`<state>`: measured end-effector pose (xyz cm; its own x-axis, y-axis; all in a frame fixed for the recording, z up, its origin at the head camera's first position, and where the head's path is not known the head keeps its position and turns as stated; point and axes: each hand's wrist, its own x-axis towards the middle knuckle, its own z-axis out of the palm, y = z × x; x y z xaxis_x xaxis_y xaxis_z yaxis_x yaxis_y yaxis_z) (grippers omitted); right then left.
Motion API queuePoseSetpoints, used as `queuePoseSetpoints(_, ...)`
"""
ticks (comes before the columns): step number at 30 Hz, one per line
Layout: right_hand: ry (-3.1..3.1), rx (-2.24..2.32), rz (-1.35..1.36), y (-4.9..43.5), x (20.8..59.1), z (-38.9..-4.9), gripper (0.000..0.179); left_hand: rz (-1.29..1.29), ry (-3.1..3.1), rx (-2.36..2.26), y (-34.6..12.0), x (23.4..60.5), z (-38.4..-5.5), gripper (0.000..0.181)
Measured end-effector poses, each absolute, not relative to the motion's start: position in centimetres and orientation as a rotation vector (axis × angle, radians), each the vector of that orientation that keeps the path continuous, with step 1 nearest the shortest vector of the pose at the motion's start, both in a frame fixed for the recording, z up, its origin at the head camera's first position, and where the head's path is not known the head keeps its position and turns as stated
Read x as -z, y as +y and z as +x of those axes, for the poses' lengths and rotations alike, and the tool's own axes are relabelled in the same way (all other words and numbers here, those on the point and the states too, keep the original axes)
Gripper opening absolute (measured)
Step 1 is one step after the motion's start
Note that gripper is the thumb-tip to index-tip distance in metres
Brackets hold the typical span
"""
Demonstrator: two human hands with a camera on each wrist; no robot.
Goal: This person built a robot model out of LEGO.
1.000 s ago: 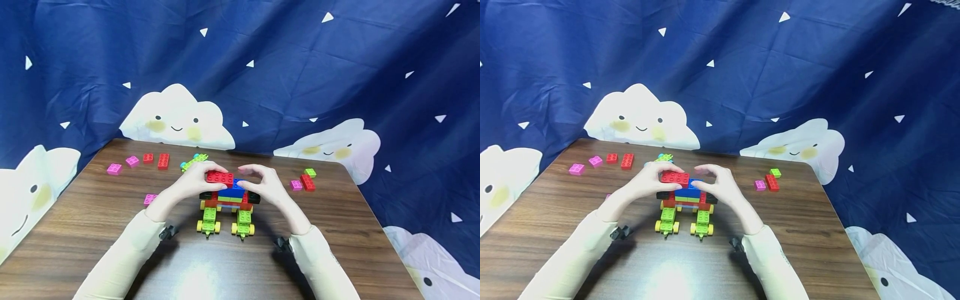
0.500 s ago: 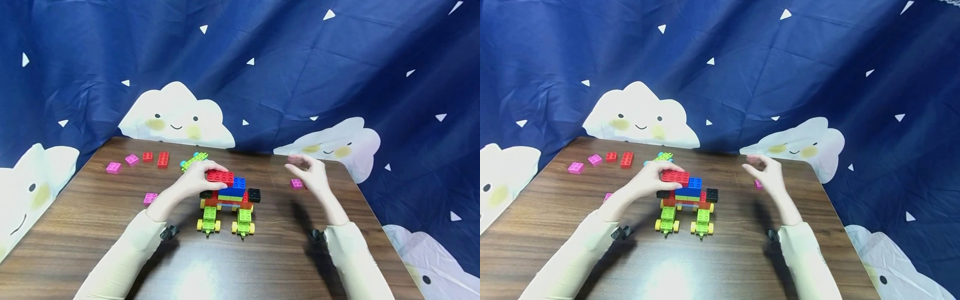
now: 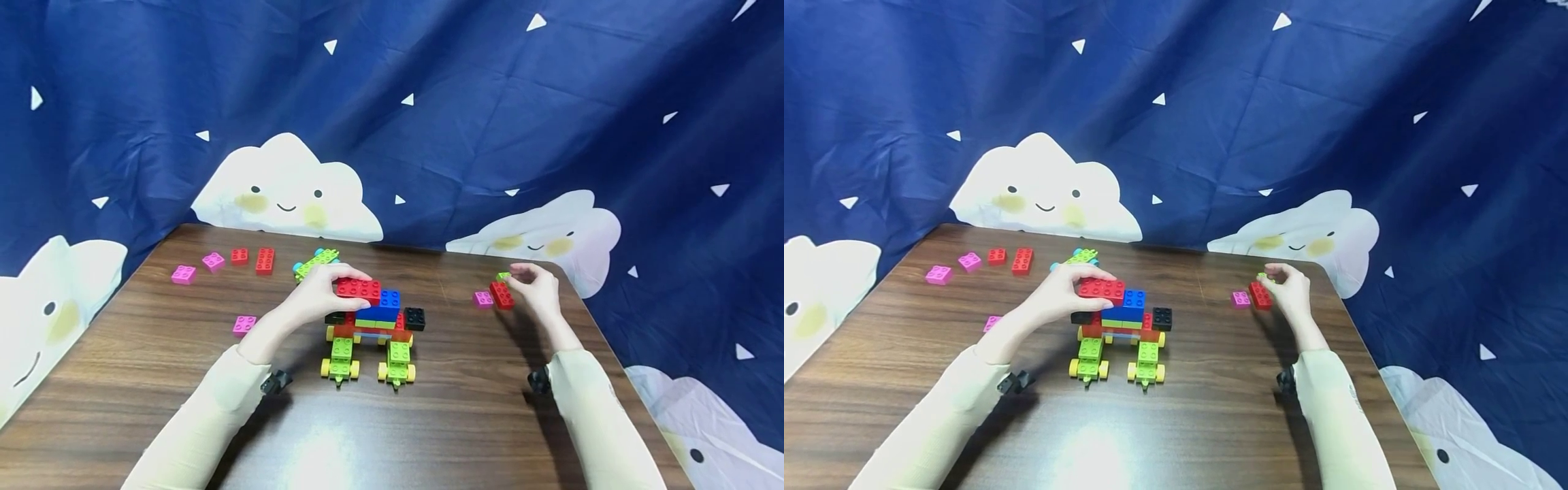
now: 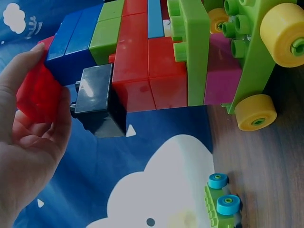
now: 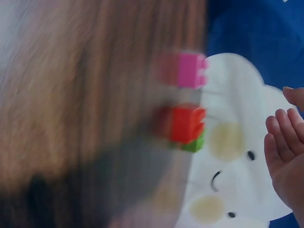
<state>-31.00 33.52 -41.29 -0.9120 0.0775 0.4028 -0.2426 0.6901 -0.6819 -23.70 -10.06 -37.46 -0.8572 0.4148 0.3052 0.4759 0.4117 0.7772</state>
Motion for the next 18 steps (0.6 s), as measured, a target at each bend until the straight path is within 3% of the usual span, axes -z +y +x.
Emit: queuePoseSetpoints(18,-2.847,-0.980,-0.042,36.5,45.6,-32.1,0.053,-0.816,-2.585,1.506,-10.1,37.7,-23.7,0.040)
